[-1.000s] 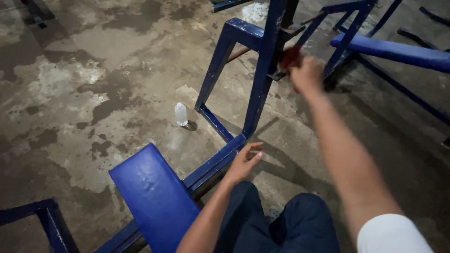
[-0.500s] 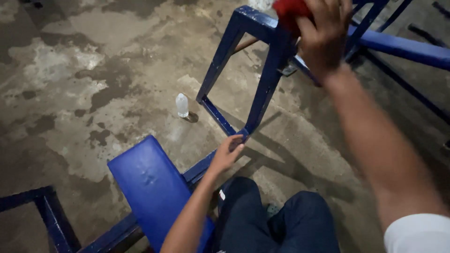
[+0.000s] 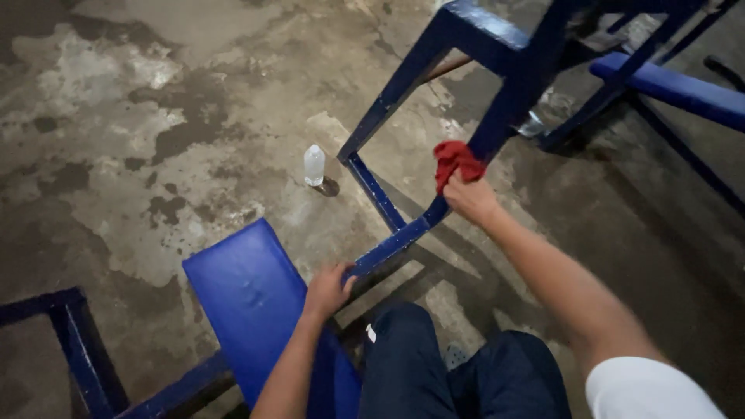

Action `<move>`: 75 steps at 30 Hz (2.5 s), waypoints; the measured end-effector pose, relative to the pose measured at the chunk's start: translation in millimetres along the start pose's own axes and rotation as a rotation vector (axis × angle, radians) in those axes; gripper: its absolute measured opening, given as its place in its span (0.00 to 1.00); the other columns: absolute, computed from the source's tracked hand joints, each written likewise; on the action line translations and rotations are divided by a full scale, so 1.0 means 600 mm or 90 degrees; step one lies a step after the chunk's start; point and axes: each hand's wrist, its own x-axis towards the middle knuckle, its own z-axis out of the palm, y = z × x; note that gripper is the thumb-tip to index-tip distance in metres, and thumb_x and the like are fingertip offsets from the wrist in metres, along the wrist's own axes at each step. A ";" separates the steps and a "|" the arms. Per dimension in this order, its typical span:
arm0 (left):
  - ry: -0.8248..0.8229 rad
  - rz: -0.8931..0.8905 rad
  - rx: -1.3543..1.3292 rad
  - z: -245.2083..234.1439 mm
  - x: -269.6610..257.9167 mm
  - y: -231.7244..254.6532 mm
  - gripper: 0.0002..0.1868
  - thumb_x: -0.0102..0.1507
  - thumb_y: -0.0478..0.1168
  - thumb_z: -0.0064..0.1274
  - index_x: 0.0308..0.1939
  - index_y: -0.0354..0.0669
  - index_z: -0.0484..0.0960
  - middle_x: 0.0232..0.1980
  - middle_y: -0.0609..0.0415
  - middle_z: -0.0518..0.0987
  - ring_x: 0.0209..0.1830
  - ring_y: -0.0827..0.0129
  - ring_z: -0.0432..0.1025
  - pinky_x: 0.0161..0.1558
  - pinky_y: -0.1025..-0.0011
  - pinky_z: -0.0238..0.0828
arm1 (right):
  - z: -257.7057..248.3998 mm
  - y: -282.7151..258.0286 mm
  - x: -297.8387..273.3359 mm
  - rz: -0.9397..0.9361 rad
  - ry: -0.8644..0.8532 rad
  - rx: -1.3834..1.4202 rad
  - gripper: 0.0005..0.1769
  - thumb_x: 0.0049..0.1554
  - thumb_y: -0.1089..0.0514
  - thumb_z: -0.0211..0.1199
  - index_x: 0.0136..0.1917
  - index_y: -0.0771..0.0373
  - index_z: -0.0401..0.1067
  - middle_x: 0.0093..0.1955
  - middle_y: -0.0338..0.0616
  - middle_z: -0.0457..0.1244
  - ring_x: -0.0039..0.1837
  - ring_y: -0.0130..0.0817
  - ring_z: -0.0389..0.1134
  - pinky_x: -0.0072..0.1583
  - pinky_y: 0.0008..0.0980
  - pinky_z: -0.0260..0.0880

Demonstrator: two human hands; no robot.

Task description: Using a red cloth to wipe down gym benches and metal frames.

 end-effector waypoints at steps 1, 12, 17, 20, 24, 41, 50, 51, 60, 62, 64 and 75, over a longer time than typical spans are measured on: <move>-0.005 -0.007 -0.004 0.000 -0.009 0.002 0.17 0.60 0.43 0.60 0.52 0.47 0.83 0.50 0.47 0.81 0.51 0.47 0.75 0.52 0.55 0.72 | -0.027 0.018 0.010 -0.005 -0.006 0.006 0.11 0.48 0.59 0.61 0.44 0.62 0.79 0.44 0.47 0.68 0.57 0.48 0.69 0.65 0.48 0.67; -0.075 -0.095 0.143 0.091 0.021 -0.034 0.29 0.56 0.51 0.63 0.58 0.46 0.78 0.57 0.44 0.76 0.61 0.49 0.67 0.57 0.50 0.67 | -0.325 0.205 0.081 0.188 0.231 0.044 0.09 0.62 0.60 0.59 0.55 0.58 0.76 0.55 0.51 0.66 0.59 0.52 0.65 0.63 0.46 0.57; -0.146 -0.203 0.209 0.177 0.060 -0.077 0.32 0.60 0.62 0.54 0.61 0.48 0.77 0.64 0.45 0.74 0.65 0.47 0.65 0.61 0.46 0.62 | -0.108 0.052 0.036 0.481 0.050 0.407 0.21 0.56 0.58 0.64 0.62 0.63 0.67 0.58 0.58 0.64 0.60 0.58 0.64 0.61 0.52 0.63; -0.195 -0.262 0.237 0.152 0.091 -0.065 0.33 0.63 0.68 0.45 0.61 0.51 0.79 0.65 0.47 0.76 0.66 0.49 0.67 0.63 0.47 0.63 | -0.043 -0.032 0.029 0.514 0.093 0.589 0.24 0.51 0.58 0.63 0.60 0.66 0.64 0.53 0.59 0.64 0.57 0.57 0.65 0.59 0.51 0.65; -0.285 -0.323 0.272 0.083 0.094 -0.022 0.39 0.63 0.76 0.42 0.56 0.50 0.84 0.61 0.45 0.79 0.63 0.51 0.71 0.64 0.54 0.67 | 0.024 -0.084 0.005 0.279 -0.048 0.478 0.11 0.52 0.61 0.55 0.49 0.60 0.71 0.50 0.52 0.67 0.57 0.55 0.67 0.59 0.50 0.65; -0.143 -0.286 0.268 0.103 0.089 -0.035 0.38 0.58 0.74 0.49 0.47 0.45 0.87 0.53 0.46 0.81 0.59 0.50 0.72 0.60 0.55 0.68 | -0.077 -0.044 0.002 0.225 -0.202 0.251 0.08 0.55 0.68 0.59 0.47 0.62 0.75 0.47 0.49 0.67 0.51 0.46 0.70 0.49 0.45 0.71; -0.128 -0.287 0.262 0.102 0.088 -0.034 0.37 0.58 0.74 0.50 0.44 0.45 0.88 0.52 0.46 0.81 0.59 0.50 0.72 0.60 0.55 0.68 | 0.175 -0.307 -0.031 0.436 -0.132 0.612 0.23 0.54 0.62 0.63 0.63 0.65 0.68 0.56 0.60 0.65 0.59 0.62 0.67 0.57 0.54 0.67; -0.135 -0.299 0.248 0.100 0.086 -0.033 0.37 0.58 0.74 0.49 0.44 0.45 0.87 0.52 0.46 0.81 0.59 0.49 0.71 0.60 0.54 0.68 | 0.160 -0.324 -0.034 0.467 -0.029 0.623 0.38 0.48 0.61 0.67 0.70 0.71 0.62 0.60 0.68 0.63 0.60 0.68 0.64 0.57 0.55 0.65; -0.148 -0.297 0.236 0.105 0.085 -0.044 0.36 0.61 0.72 0.47 0.45 0.44 0.87 0.53 0.47 0.81 0.60 0.49 0.71 0.59 0.53 0.68 | 0.295 -0.423 -0.075 0.804 -0.129 0.718 0.19 0.66 0.50 0.65 0.62 0.64 0.69 0.48 0.53 0.67 0.52 0.51 0.70 0.59 0.47 0.69; -0.132 -0.289 0.228 0.113 0.079 -0.058 0.33 0.63 0.69 0.45 0.44 0.44 0.87 0.52 0.46 0.82 0.58 0.48 0.72 0.58 0.52 0.69 | 0.228 -0.458 -0.040 0.765 -0.056 0.778 0.18 0.65 0.51 0.65 0.61 0.64 0.69 0.45 0.50 0.67 0.50 0.47 0.71 0.57 0.45 0.70; -0.114 -0.269 0.216 0.131 0.085 -0.072 0.31 0.65 0.66 0.44 0.43 0.44 0.88 0.51 0.45 0.82 0.57 0.47 0.73 0.57 0.52 0.69 | 0.190 -0.471 -0.024 0.727 0.025 0.825 0.17 0.63 0.53 0.64 0.60 0.64 0.69 0.43 0.48 0.66 0.48 0.44 0.71 0.54 0.44 0.71; -0.097 -0.118 0.288 0.059 0.004 -0.055 0.18 0.63 0.45 0.48 0.54 0.47 0.82 0.55 0.44 0.78 0.56 0.45 0.72 0.56 0.41 0.63 | 0.216 -0.292 -0.051 0.291 -0.249 0.497 0.24 0.62 0.51 0.65 0.69 0.58 0.69 0.58 0.53 0.63 0.56 0.52 0.68 0.50 0.54 0.66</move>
